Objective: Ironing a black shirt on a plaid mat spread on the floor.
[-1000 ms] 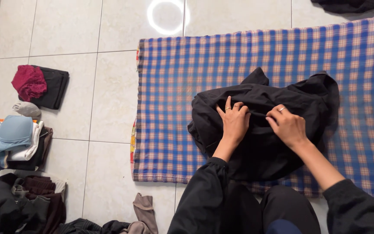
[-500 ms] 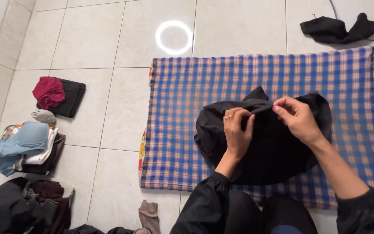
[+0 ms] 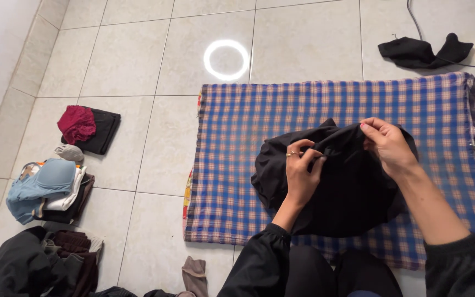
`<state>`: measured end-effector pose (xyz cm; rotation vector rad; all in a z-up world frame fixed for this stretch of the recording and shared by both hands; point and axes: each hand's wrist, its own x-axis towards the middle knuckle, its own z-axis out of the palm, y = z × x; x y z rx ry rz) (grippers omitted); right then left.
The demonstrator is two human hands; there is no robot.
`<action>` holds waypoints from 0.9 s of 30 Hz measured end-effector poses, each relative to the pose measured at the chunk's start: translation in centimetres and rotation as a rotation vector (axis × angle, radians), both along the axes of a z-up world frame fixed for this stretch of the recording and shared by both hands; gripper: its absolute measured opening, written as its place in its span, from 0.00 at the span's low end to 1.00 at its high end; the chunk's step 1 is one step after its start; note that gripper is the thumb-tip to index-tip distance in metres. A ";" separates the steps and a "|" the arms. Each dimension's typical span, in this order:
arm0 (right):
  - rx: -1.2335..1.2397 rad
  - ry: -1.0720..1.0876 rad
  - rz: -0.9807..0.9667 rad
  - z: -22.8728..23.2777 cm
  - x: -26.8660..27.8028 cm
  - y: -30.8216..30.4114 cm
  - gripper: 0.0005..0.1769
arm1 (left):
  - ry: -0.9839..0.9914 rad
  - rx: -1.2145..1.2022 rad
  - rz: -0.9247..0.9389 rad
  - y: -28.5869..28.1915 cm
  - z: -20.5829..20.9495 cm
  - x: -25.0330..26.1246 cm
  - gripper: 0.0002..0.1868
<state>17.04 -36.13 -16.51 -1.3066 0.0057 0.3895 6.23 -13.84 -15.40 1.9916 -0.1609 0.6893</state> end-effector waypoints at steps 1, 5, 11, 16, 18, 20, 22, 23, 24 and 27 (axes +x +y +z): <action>0.003 0.000 -0.001 -0.9 0.3 -0.1 0.06 | 0.000 0.003 -0.001 0.1 0.1 0.1 0.09; -0.564 -0.389 -0.234 -2.3 0.4 0.6 0.07 | 0.051 -0.351 -0.011 0.6 1.0 0.6 0.03; -0.863 -0.798 -0.394 3.3 -3.1 4.3 0.09 | 0.130 -1.007 -0.086 2.0 2.0 1.3 0.07; -0.941 -1.076 -0.119 3.9 -4.4 5.7 0.14 | 0.133 -1.056 -0.194 2.1 2.5 1.1 0.09; -1.041 -1.122 -0.090 1.3 -3.5 6.0 0.18 | 0.167 -1.211 -0.298 2.2 3.1 0.9 0.08; -1.107 -1.137 -0.102 1.3 -3.4 6.5 0.23 | 0.160 -1.279 -0.399 2.4 2.5 0.8 0.07; -1.175 -1.146 -0.113 1.7 -3.6 7.1 0.28 | 0.158 -1.347 -0.499 2.6 2.5 0.8 0.07; -1.175 -1.135 -0.086 2.3 -3.8 7.5 0.27 | 0.209 -1.405 -0.538 2.7 2.9 0.8 0.07; -1.176 -1.121 -0.057 2.8 -4.2 7.9 0.26 | 0.264 -1.464 -0.575 2.8 3.2 0.6 0.07; -1.173 -1.121 0.041 0.6 -3.9 7.6 0.11 | 0.297 -1.508 -0.646 3.0 2.2 0.9 0.07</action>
